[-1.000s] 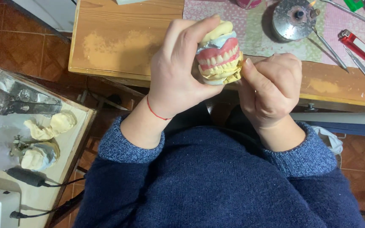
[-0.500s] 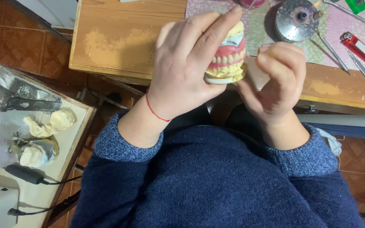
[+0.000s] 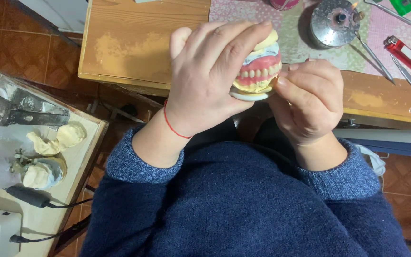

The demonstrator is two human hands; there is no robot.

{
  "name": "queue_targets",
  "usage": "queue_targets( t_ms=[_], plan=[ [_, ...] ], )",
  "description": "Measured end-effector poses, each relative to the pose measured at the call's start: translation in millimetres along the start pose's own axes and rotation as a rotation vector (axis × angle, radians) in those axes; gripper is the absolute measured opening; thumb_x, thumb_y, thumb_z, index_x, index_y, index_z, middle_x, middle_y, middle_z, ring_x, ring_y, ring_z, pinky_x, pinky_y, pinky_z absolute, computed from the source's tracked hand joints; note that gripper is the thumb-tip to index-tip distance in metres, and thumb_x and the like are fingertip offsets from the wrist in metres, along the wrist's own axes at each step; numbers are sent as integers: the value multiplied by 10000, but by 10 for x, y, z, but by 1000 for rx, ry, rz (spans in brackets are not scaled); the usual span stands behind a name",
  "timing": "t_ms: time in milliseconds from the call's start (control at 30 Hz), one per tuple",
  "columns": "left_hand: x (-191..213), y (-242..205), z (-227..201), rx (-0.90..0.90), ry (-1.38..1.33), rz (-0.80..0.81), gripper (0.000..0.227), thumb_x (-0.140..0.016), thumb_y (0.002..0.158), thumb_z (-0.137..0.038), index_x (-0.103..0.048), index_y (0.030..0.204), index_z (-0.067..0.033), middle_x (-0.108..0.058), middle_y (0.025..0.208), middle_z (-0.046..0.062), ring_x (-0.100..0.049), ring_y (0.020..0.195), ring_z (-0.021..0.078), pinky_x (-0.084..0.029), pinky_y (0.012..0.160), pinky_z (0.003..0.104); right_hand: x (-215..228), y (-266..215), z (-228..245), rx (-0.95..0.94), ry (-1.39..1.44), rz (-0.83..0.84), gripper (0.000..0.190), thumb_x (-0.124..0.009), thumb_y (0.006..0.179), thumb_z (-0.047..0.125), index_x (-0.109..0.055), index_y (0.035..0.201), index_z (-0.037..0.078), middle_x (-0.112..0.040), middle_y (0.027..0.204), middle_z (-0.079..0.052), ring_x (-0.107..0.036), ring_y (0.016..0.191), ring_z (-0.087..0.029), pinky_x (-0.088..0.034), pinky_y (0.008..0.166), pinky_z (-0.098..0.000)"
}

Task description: The recorder is assembling and inspecting dental molds and dentures at a workshop desk, using a spirit lamp and hand tools.

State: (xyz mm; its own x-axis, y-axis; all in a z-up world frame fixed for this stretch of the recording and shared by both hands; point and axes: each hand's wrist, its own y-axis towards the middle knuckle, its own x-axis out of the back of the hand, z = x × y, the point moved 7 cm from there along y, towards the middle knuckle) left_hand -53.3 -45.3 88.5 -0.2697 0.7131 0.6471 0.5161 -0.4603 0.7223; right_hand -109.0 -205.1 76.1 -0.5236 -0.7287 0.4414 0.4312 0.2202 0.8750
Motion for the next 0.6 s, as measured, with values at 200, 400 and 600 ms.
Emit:
queue_targets(
  t_ms=[200, 400, 600],
  plan=[
    [48, -1, -23, -17, 5, -33, 657, -852, 917, -426, -510, 1425, -188, -580, 1322, -81, -574, 1179, 108, -341, 1005, 344, 2, -11, 24, 14, 6, 8, 365, -934, 807, -52, -684, 1066, 6, -665, 1021, -118, -633, 975, -307, -552, 854, -432],
    [62, -3, -20, -24, 10, -35, 614, -851, 934, -426, -533, 1405, -193, -585, 1303, -85, -578, 1140, 111, -347, 1001, 347, -19, -153, -28, 11, 69, -10, 346, -907, 865, -37, -705, 1142, 11, -673, 1079, -104, -642, 1019, -294, -565, 848, -389],
    [55, -31, -53, -59, 30, -27, 632, -842, 951, -437, -523, 1457, -234, -557, 1395, -95, -553, 1265, 96, -311, 1016, 349, 26, -40, 67, 57, -38, -29, 392, -921, 789, -6, -656, 1075, 35, -649, 1027, -102, -608, 959, -303, -541, 858, -447]
  ],
)
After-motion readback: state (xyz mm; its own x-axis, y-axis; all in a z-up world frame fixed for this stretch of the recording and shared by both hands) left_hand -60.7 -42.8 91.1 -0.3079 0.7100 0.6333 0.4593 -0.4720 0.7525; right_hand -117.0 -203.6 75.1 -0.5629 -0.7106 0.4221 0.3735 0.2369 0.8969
